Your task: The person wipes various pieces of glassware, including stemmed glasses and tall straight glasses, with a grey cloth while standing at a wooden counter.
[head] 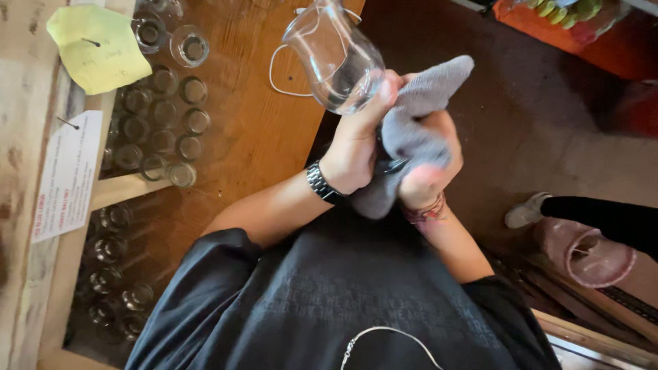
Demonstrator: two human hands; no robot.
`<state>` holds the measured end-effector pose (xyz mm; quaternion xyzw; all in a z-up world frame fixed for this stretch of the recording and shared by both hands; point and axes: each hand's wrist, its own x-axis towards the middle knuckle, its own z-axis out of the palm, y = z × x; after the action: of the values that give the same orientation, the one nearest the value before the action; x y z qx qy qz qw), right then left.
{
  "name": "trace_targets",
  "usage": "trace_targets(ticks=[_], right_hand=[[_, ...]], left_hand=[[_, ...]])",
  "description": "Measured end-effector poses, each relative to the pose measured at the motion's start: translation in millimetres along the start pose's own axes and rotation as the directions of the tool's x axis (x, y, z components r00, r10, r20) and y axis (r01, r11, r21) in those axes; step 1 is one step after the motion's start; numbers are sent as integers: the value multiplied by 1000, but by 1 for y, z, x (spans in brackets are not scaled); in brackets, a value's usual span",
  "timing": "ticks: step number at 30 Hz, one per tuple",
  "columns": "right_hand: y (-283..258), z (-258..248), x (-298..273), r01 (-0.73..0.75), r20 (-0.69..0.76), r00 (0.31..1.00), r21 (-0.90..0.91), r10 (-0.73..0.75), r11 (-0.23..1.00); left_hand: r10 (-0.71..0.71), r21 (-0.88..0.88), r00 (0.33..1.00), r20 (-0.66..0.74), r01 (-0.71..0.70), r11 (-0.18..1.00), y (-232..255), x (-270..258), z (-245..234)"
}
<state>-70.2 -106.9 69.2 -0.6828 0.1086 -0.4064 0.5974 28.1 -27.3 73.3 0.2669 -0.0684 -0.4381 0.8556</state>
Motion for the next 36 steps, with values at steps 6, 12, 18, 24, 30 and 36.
trace_targets(ticks=[6, 12, 18, 24, 30, 36], right_hand=[[33, -13, 15, -266, -19, 926, 674, 376, 689], [41, -10, 12, -149, -169, 965, 282, 202, 948], [55, -31, 27, -147, -315, 930, 153, 190, 977], [48, 2, -6, -137, -155, 977, 65, 145, 988], [72, -18, 4, -320, -119, 905, 444, 409, 837], [99, -20, 1, -444, 103, 835, 706, 540, 551]], left_hand=[[197, 258, 980, 43, -201, 945, -33, 16, 7], [309, 283, 951, -5, -295, 913, -61, 25, -19], [412, 337, 906, 98, -420, 843, -38, 18, -24], [397, 353, 905, 152, -424, 834, -35, 29, -7], [305, 407, 945, 116, -326, 853, -50, 32, -13], [340, 497, 923, 179, -383, 778, -41, 32, -35]])
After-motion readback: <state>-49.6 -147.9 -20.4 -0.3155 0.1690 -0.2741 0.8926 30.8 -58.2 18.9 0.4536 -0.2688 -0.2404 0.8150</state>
